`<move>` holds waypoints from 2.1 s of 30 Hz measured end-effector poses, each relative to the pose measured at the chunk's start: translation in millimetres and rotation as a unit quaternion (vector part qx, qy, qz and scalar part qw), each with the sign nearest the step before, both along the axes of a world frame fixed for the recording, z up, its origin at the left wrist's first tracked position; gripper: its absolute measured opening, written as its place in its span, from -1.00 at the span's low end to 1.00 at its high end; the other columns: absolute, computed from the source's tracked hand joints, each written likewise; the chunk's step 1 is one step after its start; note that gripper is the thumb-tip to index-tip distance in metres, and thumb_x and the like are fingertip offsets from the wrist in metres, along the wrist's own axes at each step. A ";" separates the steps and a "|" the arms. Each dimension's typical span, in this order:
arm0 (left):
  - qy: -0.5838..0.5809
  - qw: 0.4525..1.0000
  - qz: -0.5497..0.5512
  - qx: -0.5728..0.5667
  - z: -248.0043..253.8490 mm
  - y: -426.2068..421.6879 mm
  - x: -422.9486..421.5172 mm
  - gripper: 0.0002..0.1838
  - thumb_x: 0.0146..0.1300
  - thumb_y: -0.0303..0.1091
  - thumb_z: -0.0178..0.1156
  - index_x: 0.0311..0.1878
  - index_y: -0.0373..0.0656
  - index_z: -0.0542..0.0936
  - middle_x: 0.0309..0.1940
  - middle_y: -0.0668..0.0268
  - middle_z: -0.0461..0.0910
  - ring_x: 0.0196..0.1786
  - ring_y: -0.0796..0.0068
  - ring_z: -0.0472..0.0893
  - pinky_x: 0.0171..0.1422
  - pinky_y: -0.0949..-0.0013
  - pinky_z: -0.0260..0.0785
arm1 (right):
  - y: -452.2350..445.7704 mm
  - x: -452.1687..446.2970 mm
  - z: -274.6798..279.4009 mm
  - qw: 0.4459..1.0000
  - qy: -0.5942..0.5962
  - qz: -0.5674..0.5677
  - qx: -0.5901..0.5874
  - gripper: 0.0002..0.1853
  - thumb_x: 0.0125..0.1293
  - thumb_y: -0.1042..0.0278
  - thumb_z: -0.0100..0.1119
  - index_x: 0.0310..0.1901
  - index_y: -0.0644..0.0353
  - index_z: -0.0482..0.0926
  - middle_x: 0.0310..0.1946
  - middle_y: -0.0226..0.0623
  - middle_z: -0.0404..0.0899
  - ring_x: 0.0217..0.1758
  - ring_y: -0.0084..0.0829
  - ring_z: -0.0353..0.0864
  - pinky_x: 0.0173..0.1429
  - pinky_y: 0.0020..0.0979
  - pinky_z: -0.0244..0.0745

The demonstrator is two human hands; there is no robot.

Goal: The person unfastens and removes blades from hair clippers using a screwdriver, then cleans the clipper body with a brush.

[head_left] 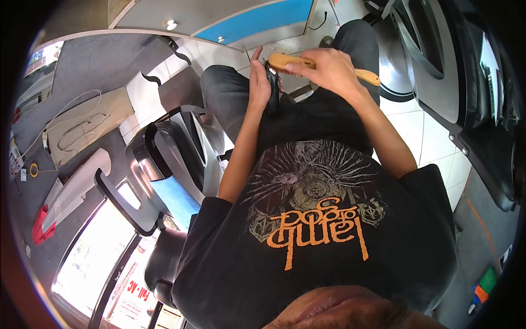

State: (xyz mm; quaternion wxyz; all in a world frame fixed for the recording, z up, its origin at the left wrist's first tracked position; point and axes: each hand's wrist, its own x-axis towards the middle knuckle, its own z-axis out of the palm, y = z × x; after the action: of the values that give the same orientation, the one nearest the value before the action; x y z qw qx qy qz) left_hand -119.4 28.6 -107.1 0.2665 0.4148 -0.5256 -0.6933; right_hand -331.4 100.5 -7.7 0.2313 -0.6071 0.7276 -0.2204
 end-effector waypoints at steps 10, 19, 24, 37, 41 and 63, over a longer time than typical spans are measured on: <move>-0.015 0.998 -0.019 -0.059 13.7 7.9 -7.6 -0.20 0.72 0.31 -0.29 0.74 -0.07 0.08 -0.01 0.02 0.64 -0.42 0.42 0.66 -0.40 0.34 0.60 | -25.1 -19.2 16.1 0.993 0.008 0.037 0.113 -0.32 0.37 -0.53 0.27 -0.23 0.05 0.85 -0.55 -0.28 0.73 -0.39 -0.14 0.80 -0.14 -0.20 0.66; 0.004 0.993 -0.047 -0.106 10.9 9.0 -6.9 -0.05 0.63 0.45 -0.31 0.76 -0.10 -0.04 -0.25 0.13 0.58 -0.48 0.41 0.65 -0.43 0.33 0.61 | -29.2 -42.8 10.4 0.987 -0.063 0.056 0.135 -0.32 0.39 -0.52 0.24 -0.25 0.07 0.86 -0.56 -0.27 0.72 -0.36 -0.20 0.80 -0.10 -0.24 0.64; 0.032 0.994 -0.061 -0.086 10.4 9.1 -5.9 -0.14 0.70 0.33 -0.30 0.78 -0.07 -0.05 -0.21 0.06 0.66 -0.49 0.41 0.65 -0.39 0.32 0.59 | -33.6 -47.5 0.2 0.988 -0.001 0.066 0.139 -0.23 0.29 -0.62 0.25 -0.21 0.08 0.87 -0.51 -0.23 0.74 -0.31 -0.17 0.81 -0.10 -0.19 0.65; 0.056 0.993 -0.073 -0.069 10.9 6.4 -3.2 -0.17 0.73 0.28 -0.29 0.79 -0.06 -0.08 -0.31 0.06 0.66 -0.52 0.41 0.64 -0.39 0.33 0.58 | -33.9 -50.8 -4.3 0.987 -0.052 0.084 0.128 -0.33 0.33 -0.52 0.32 -0.17 0.04 0.87 -0.44 -0.23 0.78 -0.28 -0.21 0.81 -0.06 -0.26 0.64; 0.053 0.994 -0.062 -0.067 7.9 6.7 -3.4 -0.16 0.72 0.30 -0.29 0.78 -0.08 -0.08 -0.36 0.11 0.65 -0.51 0.41 0.65 -0.39 0.33 0.58 | -34.6 -50.9 -6.3 0.984 0.055 0.099 0.141 -0.33 0.33 -0.52 0.32 -0.17 0.05 0.87 -0.45 -0.19 0.77 -0.28 -0.17 0.81 -0.07 -0.24 0.64; 0.295 0.919 0.160 0.206 27.4 -18.0 -25.5 0.03 0.54 0.59 -0.34 0.65 -0.18 0.21 0.41 -0.23 0.57 0.02 0.24 0.75 0.07 0.23 0.71 | 0.1 33.9 -15.9 0.897 -0.422 -0.065 0.114 -0.29 0.26 -0.16 0.63 0.17 0.33 0.70 -0.18 -0.29 0.77 -0.13 -0.45 0.74 0.03 -0.36 0.66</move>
State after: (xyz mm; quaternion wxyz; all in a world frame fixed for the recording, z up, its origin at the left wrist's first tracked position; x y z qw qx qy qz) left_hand -144.9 10.6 -79.7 0.4255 0.3163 -0.1953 -0.8251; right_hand -297.5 100.5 -23.5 0.5696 -0.3780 0.6194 -0.3860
